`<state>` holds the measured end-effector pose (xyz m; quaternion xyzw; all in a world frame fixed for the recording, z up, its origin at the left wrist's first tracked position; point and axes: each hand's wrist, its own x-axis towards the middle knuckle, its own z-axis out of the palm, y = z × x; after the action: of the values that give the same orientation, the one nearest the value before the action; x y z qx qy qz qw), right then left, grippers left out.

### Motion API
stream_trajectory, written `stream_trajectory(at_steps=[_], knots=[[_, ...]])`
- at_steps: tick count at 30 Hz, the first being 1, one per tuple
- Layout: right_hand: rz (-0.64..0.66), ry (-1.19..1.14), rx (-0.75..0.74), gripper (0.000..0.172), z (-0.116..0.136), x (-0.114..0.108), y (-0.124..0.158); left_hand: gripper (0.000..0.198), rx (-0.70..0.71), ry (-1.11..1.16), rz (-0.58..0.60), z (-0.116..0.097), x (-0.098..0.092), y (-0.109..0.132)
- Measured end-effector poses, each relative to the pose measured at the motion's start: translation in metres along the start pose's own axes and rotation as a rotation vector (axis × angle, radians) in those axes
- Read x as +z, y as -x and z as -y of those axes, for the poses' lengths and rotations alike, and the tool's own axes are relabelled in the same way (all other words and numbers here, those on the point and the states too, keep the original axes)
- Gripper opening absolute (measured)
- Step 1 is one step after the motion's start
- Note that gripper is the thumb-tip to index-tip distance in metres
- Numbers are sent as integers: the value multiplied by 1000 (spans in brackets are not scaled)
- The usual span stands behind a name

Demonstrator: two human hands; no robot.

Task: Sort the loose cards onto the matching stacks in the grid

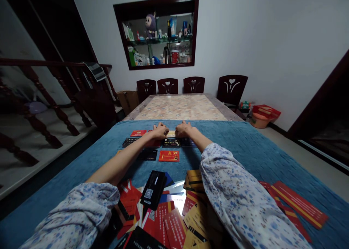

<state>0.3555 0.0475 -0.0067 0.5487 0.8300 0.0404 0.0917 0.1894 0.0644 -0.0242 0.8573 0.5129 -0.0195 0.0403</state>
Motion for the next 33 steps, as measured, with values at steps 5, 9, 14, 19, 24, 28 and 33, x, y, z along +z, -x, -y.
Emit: stream_trajectory(at_steps=[5, 9, 14, 19, 24, 28, 33], knots=[[-10, 6, -3, 35, -1, 3, -3, 6, 11, -18, -2, 2, 2, -3], [-20, 6, -7, 34, -1, 2, -2, 12, 15, -37, -8, 4, 4, -5], [-24, 5, -13, 35, -1, -1, 1, 20, 24, -46, -42, 4, 2, 0], [-46, -1, -31, 42, -6, -5, 2, 29, 68, -48, -94, 4, -10, 15], [-121, -37, -73, 46, -4, -12, 12, 36, 150, -76, -255, 4, -18, 44], [-207, -65, -115, 28, 10, -23, 34, 29, 170, -72, -334, 4, -20, 71], [-284, -77, -156, 25, 35, -32, 59, 31, 177, -63, -398, 8, -14, 106]])
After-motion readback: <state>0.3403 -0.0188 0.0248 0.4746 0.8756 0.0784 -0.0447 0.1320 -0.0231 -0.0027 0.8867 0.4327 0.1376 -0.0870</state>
